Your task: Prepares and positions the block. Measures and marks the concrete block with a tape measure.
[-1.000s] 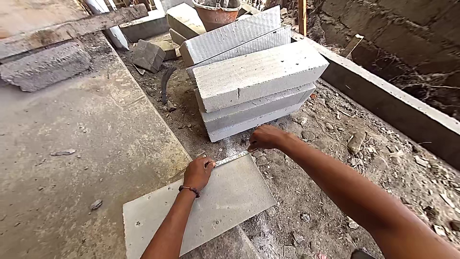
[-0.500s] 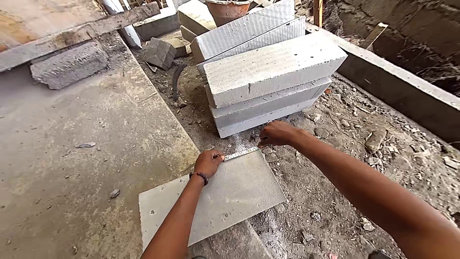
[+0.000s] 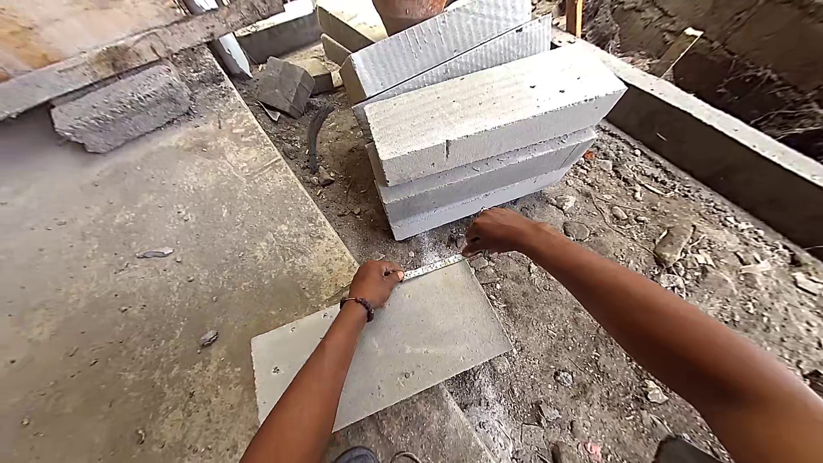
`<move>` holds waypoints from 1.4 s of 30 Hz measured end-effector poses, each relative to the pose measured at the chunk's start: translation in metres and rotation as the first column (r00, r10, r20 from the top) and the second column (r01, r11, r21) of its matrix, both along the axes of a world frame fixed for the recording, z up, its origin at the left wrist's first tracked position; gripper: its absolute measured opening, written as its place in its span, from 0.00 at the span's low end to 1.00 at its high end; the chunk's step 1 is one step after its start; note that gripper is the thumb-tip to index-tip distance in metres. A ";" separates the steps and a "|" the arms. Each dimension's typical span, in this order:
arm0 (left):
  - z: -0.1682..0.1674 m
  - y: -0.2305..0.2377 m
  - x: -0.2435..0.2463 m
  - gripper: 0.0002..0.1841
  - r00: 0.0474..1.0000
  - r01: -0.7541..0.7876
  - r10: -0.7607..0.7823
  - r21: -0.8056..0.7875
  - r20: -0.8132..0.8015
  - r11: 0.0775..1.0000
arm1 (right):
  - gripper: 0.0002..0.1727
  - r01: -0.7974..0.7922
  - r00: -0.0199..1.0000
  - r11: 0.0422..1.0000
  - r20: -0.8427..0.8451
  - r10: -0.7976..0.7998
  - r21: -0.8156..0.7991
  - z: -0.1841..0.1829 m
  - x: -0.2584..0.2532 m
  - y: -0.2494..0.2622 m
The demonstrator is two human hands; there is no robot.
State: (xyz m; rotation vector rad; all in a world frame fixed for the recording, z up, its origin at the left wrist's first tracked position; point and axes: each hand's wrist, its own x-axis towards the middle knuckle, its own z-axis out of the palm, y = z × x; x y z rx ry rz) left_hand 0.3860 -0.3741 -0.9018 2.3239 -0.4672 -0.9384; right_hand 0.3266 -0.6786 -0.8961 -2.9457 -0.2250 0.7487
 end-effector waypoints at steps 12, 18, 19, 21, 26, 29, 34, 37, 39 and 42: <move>-0.026 0.004 -0.003 0.11 0.992 -0.046 0.054 -0.071 0.116 0.996 | 0.27 0.007 1.000 1.000 -0.006 -0.007 0.002 -0.001 0.000 0.000; -0.033 0.002 0.008 0.11 0.995 -0.040 0.047 -0.080 0.090 0.996 | 0.26 0.038 0.999 0.999 -0.017 -0.039 -0.005 0.003 0.002 0.001; -0.032 0.001 0.007 0.11 0.995 -0.038 0.045 -0.078 0.094 0.996 | 0.27 0.033 0.999 0.999 -0.015 -0.033 -0.009 0.002 0.002 0.000; -0.029 0.001 0.004 0.11 0.994 -0.040 0.046 -0.066 0.104 0.997 | 0.27 0.028 0.999 1.000 -0.018 -0.028 -0.011 0.001 0.002 0.000; -0.023 0.001 -0.004 0.10 0.989 -0.034 0.040 -0.042 0.146 0.999 | 0.27 0.028 0.999 0.999 -0.023 -0.028 -0.018 0.005 0.004 0.002; -0.024 0.003 -0.004 0.10 0.987 -0.026 0.032 -0.043 0.157 0.999 | 0.27 0.020 1.000 1.000 -0.024 -0.020 -0.020 0.003 0.006 0.002; -0.030 0.001 0.002 0.10 0.986 -0.074 0.084 -0.067 0.147 0.995 | 0.27 0.038 0.999 0.999 -0.012 -0.038 -0.010 0.001 0.006 0.000; -0.030 0.003 0.002 0.09 0.990 -0.058 0.071 -0.110 0.123 0.992 | 0.27 0.032 0.999 0.999 -0.022 -0.032 -0.015 0.002 0.004 0.001; -0.029 0.004 0.000 0.09 0.985 -0.026 0.045 -0.115 0.168 0.993 | 0.27 0.025 1.000 1.000 -0.016 -0.026 -0.017 0.002 0.006 0.000; -0.026 0.006 -0.007 0.09 0.976 0.007 0.011 -0.082 0.217 0.997 | 0.27 0.008 1.000 1.000 0.002 -0.008 -0.021 0.001 0.004 0.002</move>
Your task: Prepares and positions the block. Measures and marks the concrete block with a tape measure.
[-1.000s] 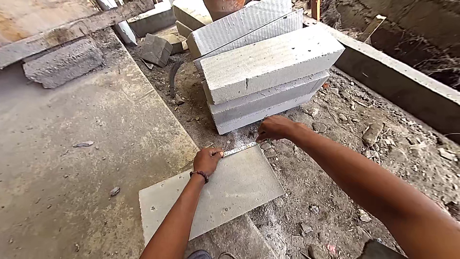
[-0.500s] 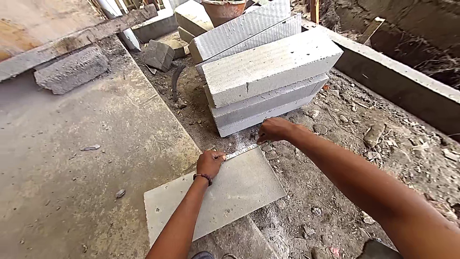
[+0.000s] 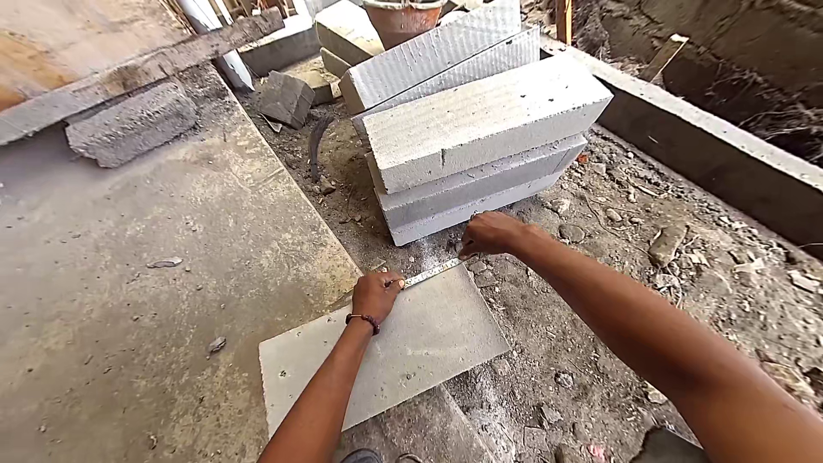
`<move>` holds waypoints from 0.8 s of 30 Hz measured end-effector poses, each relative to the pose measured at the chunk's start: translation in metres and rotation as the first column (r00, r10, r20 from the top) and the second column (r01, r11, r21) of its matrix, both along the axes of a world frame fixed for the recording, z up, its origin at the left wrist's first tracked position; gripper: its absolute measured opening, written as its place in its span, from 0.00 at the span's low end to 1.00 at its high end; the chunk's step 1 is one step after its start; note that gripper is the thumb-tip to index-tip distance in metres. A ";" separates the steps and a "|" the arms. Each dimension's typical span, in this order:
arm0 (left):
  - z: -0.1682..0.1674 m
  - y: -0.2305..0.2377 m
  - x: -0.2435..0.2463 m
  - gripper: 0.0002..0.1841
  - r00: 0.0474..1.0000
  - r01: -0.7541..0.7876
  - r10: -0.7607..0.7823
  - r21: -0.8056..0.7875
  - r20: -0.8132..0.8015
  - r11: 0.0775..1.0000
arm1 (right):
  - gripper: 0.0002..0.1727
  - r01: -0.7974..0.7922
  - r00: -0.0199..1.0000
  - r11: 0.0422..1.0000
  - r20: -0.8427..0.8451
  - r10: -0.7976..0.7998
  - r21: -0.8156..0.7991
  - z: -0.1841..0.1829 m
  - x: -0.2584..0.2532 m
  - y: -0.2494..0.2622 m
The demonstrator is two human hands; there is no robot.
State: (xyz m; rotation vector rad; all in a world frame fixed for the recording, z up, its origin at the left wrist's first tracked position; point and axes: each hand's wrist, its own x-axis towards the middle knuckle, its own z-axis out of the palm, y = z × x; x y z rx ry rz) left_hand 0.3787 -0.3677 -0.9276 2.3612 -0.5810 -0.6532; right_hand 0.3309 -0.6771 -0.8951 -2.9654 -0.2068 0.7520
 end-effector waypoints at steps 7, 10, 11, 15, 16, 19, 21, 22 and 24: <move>0.042 -0.008 0.038 0.13 0.986 0.023 -0.036 -0.086 -0.164 0.996 | 0.24 0.118 0.988 0.990 0.089 -0.125 0.081 0.044 -0.005 -0.002; 0.073 -0.010 0.028 0.11 0.992 0.062 -0.074 -0.114 -0.107 0.992 | 0.26 0.092 0.983 0.995 0.159 -0.098 0.039 0.074 -0.016 -0.007; 0.077 -0.008 0.020 0.10 0.991 0.085 -0.097 -0.122 -0.094 0.989 | 0.26 0.088 0.984 0.996 0.155 -0.090 0.017 0.082 -0.023 -0.005; 0.065 0.007 -0.030 0.10 0.982 0.163 -0.171 -0.100 -0.078 0.982 | 0.27 0.095 0.994 0.995 0.062 -0.094 -0.018 0.091 -0.071 0.016; 0.059 0.013 -0.044 0.10 0.981 0.168 -0.177 -0.100 -0.081 0.981 | 0.26 0.109 0.994 0.994 0.030 -0.109 -0.011 0.089 -0.084 0.021; 0.043 0.030 -0.085 0.09 0.979 0.164 -0.175 -0.110 -0.104 0.980 | 0.26 0.137 0.989 0.990 -0.063 -0.135 0.038 0.072 -0.121 0.033; 0.032 0.041 -0.105 0.08 0.978 0.149 -0.161 -0.100 -0.135 0.984 | 0.25 0.134 0.987 0.987 -0.107 -0.124 0.091 0.054 -0.142 0.038; 0.027 0.045 -0.113 0.07 0.978 0.140 -0.152 -0.086 -0.147 0.986 | 0.25 0.131 0.986 0.985 -0.121 -0.117 0.116 0.045 -0.151 0.040; 0.020 0.049 -0.125 0.07 0.978 0.134 -0.141 -0.056 -0.151 0.989 | 0.25 0.144 0.980 0.980 -0.158 -0.123 0.135 0.034 -0.163 0.045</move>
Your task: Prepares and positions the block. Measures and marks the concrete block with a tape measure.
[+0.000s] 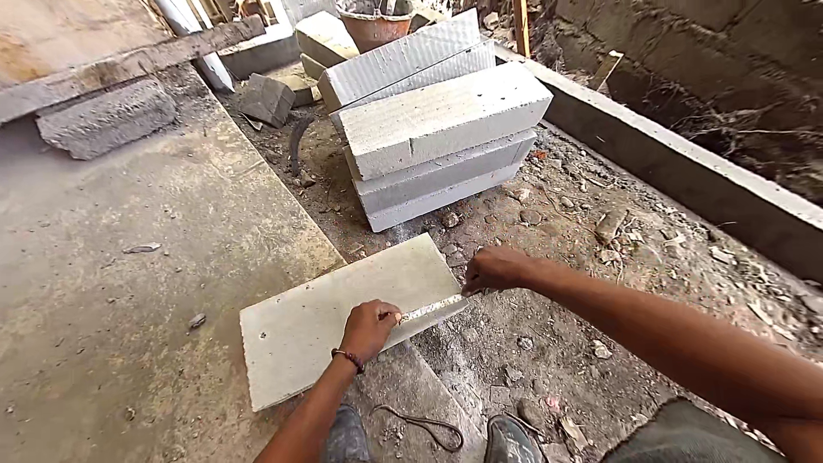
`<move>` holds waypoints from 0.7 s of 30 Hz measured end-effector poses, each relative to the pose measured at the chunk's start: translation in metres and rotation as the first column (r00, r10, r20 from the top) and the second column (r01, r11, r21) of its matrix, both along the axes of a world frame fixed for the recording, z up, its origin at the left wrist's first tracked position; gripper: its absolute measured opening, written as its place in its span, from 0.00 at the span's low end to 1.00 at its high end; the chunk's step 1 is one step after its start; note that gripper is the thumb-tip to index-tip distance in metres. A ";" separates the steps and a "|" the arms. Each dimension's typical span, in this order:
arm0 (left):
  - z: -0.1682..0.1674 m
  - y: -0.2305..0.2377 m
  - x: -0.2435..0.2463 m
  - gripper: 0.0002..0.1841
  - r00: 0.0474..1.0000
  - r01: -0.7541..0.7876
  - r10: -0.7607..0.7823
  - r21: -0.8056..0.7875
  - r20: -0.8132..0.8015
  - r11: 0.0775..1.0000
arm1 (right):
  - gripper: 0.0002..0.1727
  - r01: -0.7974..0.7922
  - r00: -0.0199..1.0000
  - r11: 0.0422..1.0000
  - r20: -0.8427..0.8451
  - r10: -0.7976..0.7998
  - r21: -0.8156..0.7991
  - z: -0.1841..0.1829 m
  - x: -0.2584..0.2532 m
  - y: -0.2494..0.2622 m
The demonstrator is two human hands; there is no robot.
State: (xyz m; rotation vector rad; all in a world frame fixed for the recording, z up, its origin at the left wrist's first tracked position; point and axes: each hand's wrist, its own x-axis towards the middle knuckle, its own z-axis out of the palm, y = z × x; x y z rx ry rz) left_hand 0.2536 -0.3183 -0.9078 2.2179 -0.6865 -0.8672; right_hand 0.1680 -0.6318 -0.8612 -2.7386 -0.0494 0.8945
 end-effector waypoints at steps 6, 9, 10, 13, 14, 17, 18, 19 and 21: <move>-0.010 -0.002 -0.010 0.08 1.000 -0.012 0.012 0.023 0.006 1.000 | 0.27 -0.017 1.000 1.000 -0.017 0.017 0.008 -0.017 -0.010 -0.002; -0.012 -0.004 -0.016 0.09 0.998 0.001 -0.004 0.052 0.059 0.999 | 0.28 -0.043 0.999 0.999 0.022 0.043 -0.005 -0.024 -0.012 -0.006; -0.013 -0.004 -0.017 0.09 0.997 0.003 -0.007 0.058 0.075 0.998 | 0.28 -0.054 0.998 0.999 0.040 0.055 -0.006 -0.027 -0.013 -0.007; -0.014 -0.005 -0.020 0.09 0.996 -0.005 -0.001 0.068 0.092 0.998 | 0.28 -0.108 0.988 0.994 0.108 0.108 -0.005 -0.036 -0.018 -0.010; -0.013 -0.005 -0.020 0.09 0.996 -0.009 0.002 0.072 0.093 0.997 | 0.28 -0.124 0.984 0.992 0.125 0.125 -0.010 -0.039 -0.019 -0.010; -0.011 -0.006 -0.020 0.09 0.994 -0.015 0.006 0.077 0.109 0.997 | 0.28 -0.143 0.975 0.990 0.169 0.144 -0.020 -0.044 -0.023 -0.011; -0.011 -0.007 -0.021 0.09 0.994 -0.017 0.009 0.078 0.112 0.997 | 0.28 -0.145 0.973 0.989 0.180 0.146 -0.018 -0.044 -0.024 -0.011; -0.011 -0.007 -0.021 0.09 0.994 -0.019 0.010 0.079 0.113 0.997 | 0.28 -0.151 0.971 0.988 0.182 0.152 -0.019 -0.044 -0.024 -0.012; -0.010 -0.008 -0.021 0.09 0.994 -0.020 0.010 0.086 0.111 0.996 | 0.28 -0.171 0.965 0.985 0.196 0.173 -0.025 -0.045 -0.024 -0.014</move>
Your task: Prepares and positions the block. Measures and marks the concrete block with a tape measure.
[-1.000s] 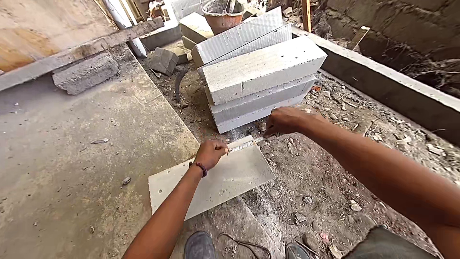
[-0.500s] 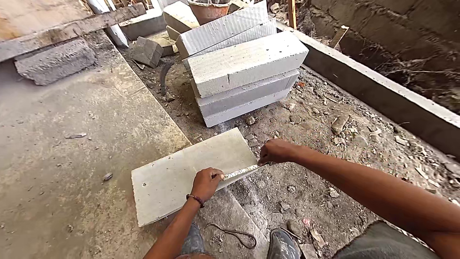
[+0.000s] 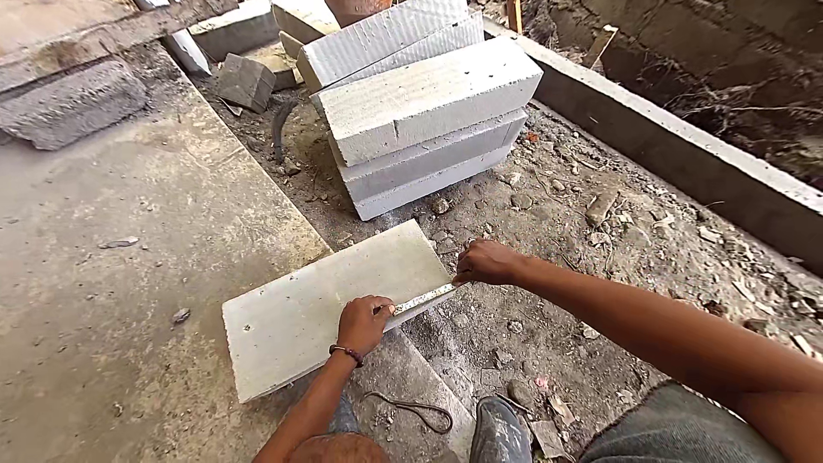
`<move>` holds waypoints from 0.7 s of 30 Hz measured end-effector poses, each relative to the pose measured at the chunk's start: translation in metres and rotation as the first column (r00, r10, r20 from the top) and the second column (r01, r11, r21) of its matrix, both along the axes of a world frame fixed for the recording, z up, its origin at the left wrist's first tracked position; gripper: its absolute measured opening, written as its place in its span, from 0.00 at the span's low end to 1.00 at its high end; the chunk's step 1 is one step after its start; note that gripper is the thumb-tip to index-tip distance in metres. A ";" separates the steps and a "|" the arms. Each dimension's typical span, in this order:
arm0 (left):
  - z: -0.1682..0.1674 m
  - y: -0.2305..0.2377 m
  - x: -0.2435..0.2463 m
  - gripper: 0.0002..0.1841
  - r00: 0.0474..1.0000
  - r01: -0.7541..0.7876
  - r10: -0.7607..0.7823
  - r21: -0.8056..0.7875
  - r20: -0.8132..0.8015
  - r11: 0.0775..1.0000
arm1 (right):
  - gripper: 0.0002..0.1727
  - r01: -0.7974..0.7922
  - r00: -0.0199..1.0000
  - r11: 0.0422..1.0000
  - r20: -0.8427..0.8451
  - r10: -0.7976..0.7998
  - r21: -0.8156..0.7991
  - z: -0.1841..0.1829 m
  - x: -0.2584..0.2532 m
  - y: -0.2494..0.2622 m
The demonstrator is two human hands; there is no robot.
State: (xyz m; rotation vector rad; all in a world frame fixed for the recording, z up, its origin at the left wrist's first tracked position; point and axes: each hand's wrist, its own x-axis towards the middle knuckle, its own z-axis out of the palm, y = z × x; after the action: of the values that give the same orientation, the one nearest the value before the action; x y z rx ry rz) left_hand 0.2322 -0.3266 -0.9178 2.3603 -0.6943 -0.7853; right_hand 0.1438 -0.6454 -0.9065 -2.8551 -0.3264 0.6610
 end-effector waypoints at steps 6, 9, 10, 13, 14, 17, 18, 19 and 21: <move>0.002 -0.002 0.000 0.10 1.000 0.023 -0.023 0.034 0.003 0.999 | 0.28 -0.025 1.000 1.000 0.015 0.025 0.013 0.000 0.000 -0.003; 0.004 -0.003 0.001 0.10 0.999 0.034 -0.034 0.045 0.000 0.998 | 0.28 -0.032 0.999 0.999 0.017 0.031 0.016 0.000 0.001 -0.003; 0.004 -0.003 0.001 0.10 0.999 0.037 -0.036 0.046 -0.002 0.998 | 0.28 -0.031 0.999 0.999 0.017 0.031 0.017 0.001 0.001 -0.003; 0.005 -0.002 0.002 0.09 0.999 0.038 -0.038 0.038 -0.001 0.999 | 0.29 -0.038 0.999 0.999 0.021 0.037 0.007 -0.001 0.001 -0.004; 0.004 -0.002 0.002 0.09 0.999 0.039 -0.039 0.037 -0.004 0.999 | 0.29 -0.040 0.999 0.999 0.019 0.040 0.005 -0.001 0.001 -0.004; 0.002 -0.001 0.002 0.09 0.999 0.050 -0.050 0.024 -0.015 0.998 | 0.29 -0.058 0.998 0.998 0.035 0.057 0.019 -0.002 0.000 -0.006; 0.002 -0.001 0.002 0.09 0.999 0.052 -0.051 0.021 -0.015 0.998 | 0.30 -0.065 0.997 0.998 0.043 0.063 0.027 -0.003 0.000 -0.007; 0.001 0.000 0.002 0.09 0.999 0.053 -0.052 0.020 -0.013 0.998 | 0.30 -0.071 0.996 0.997 0.049 0.070 0.028 -0.003 0.000 -0.007; 0.002 -0.001 0.001 0.09 0.999 0.054 -0.053 0.029 -0.006 0.998 | 0.30 -0.072 0.997 0.997 0.042 0.071 0.026 -0.005 0.000 -0.008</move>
State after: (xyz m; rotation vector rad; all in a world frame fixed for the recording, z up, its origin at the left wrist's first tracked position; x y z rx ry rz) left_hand 0.2331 -0.3277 -0.9156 2.3735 -0.7513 -0.8302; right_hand 0.1440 -0.6534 -0.9111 -2.8454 -0.4419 0.6071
